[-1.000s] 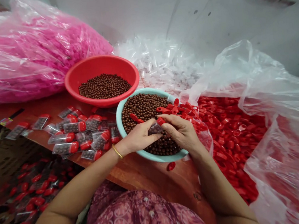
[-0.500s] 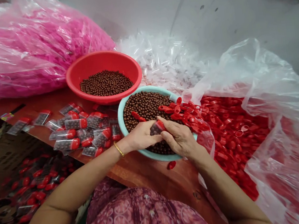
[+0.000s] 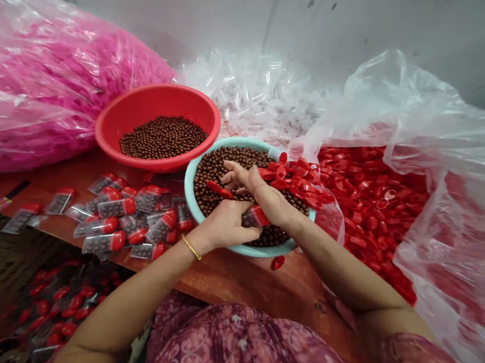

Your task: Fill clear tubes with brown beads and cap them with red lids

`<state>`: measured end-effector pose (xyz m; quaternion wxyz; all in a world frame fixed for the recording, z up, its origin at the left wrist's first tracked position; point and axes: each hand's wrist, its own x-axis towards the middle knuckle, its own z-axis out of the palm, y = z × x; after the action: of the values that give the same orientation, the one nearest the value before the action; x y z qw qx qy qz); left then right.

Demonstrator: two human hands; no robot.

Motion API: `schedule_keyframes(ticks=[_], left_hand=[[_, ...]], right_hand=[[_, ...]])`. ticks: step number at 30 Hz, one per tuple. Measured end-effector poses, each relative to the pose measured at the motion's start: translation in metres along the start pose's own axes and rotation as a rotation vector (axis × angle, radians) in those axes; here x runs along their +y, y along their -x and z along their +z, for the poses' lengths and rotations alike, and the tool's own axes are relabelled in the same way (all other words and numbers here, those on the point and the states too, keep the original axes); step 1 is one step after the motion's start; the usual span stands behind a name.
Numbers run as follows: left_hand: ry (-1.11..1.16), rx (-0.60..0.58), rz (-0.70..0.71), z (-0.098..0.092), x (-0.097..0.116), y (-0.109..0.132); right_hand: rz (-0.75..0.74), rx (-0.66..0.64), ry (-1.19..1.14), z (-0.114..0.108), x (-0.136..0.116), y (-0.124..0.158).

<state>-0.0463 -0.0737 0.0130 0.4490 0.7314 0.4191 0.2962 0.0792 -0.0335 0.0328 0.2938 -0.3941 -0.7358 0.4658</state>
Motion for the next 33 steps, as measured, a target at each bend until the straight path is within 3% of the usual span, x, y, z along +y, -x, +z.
schedule_keyframes(ticks=[3, 6, 10, 12, 14, 17, 19, 22, 24, 27, 30, 33], left_hand=[[-0.139, 0.006, 0.006, 0.002, 0.001, 0.0], [-0.223, 0.057, 0.032, 0.005, 0.004, 0.003], [-0.202, 0.235, 0.058, -0.003, 0.009, 0.023], [-0.213, 0.394, -0.006, -0.019, 0.007, 0.043], [-0.306, 0.559, -0.14, -0.042, 0.001, 0.068], [-0.62, 0.646, -0.441, -0.079, -0.015, 0.103], [-0.897, 0.561, -0.575, -0.099, -0.028, 0.12], [-1.189, 0.363, -0.542, -0.115, -0.038, 0.126], [-1.275, 0.289, -0.438, -0.117, -0.036, 0.117], [-1.299, 0.312, -0.229, -0.109, -0.018, 0.087], [-1.216, 0.32, 0.024, -0.094, 0.007, 0.041], [-1.168, 0.198, 0.173, -0.079, 0.024, -0.023]], right_hand=[[-0.1, -0.102, 0.091, -0.002, -0.004, 0.005], [-0.117, -0.104, 0.037, 0.0, -0.008, 0.006], [-0.086, 0.201, -0.03, -0.006, 0.0, 0.011], [-0.128, 0.349, 0.086, -0.016, 0.01, 0.017], [-0.176, 0.385, 0.279, -0.026, 0.018, 0.024], [-0.193, 0.252, 0.578, -0.03, 0.021, 0.024], [-0.159, 0.091, 0.777, -0.021, 0.016, 0.015], [-0.107, -0.126, 1.02, -0.003, 0.007, -0.005], [-0.105, -0.201, 1.084, 0.006, 0.005, -0.016], [-0.145, -0.213, 1.07, 0.005, 0.005, -0.018], [-0.113, -0.12, 0.989, -0.007, 0.009, -0.003], [-0.057, 0.018, 0.824, -0.019, 0.017, 0.016]])
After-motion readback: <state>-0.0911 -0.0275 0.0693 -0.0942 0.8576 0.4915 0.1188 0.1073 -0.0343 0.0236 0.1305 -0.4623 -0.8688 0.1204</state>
